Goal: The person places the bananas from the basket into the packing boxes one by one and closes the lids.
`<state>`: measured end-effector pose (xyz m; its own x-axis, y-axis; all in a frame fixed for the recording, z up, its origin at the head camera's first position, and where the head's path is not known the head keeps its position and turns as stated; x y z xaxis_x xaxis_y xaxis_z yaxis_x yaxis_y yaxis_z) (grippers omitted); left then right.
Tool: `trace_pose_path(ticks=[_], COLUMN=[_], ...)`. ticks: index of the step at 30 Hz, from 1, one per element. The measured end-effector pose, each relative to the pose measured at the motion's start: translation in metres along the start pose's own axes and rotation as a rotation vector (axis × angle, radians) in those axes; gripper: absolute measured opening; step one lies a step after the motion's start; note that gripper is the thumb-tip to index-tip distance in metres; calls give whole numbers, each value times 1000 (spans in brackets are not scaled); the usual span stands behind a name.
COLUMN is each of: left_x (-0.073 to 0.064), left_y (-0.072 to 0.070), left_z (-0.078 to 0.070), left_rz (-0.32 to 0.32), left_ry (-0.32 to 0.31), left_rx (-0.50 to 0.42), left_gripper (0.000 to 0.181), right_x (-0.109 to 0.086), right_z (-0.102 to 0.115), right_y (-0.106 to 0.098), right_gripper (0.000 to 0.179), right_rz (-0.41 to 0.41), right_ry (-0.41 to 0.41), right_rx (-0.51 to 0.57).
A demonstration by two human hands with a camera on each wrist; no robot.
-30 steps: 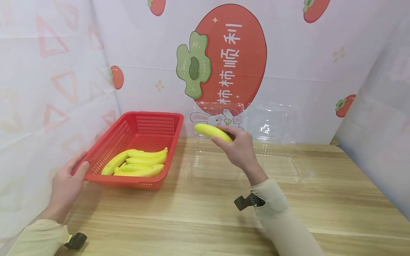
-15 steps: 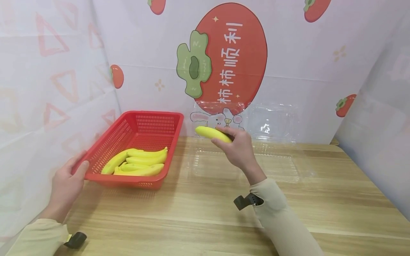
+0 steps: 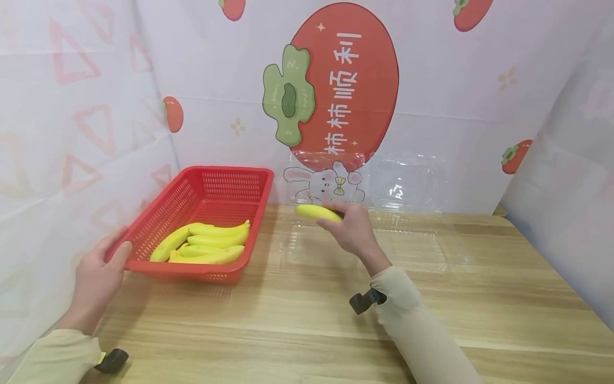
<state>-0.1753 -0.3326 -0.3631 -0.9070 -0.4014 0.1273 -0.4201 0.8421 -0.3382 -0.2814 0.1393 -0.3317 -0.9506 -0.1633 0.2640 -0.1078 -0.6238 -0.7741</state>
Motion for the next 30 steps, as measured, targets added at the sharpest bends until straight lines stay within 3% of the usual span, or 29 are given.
trace_pose_path(ticks=[14, 30], left_x=[2, 0], left_y=[-1, 0], left_z=[1, 1], left_rz=[-10, -13], left_ry=[-8, 34], left_rx=[0, -7], left_gripper=[61, 62], right_x=[2, 2], right_z=[-10, -15], right_y=[17, 23], right_gripper=[45, 43], right_rz=[98, 125], right_ry=[27, -26], right_rx=[-197, -263])
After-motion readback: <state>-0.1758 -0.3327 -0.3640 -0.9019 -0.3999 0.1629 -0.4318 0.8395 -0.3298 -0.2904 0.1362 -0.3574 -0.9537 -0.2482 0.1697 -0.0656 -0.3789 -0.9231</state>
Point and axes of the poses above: each hand's wrist, its own x-axis towards the middle knuckle, its own y-axis out of the palm, z = x × y, the point moved 1 cm from there along x, towards the middle knuckle, and after that the axes turned 15 degrees about -x, right-handed, at the moved point
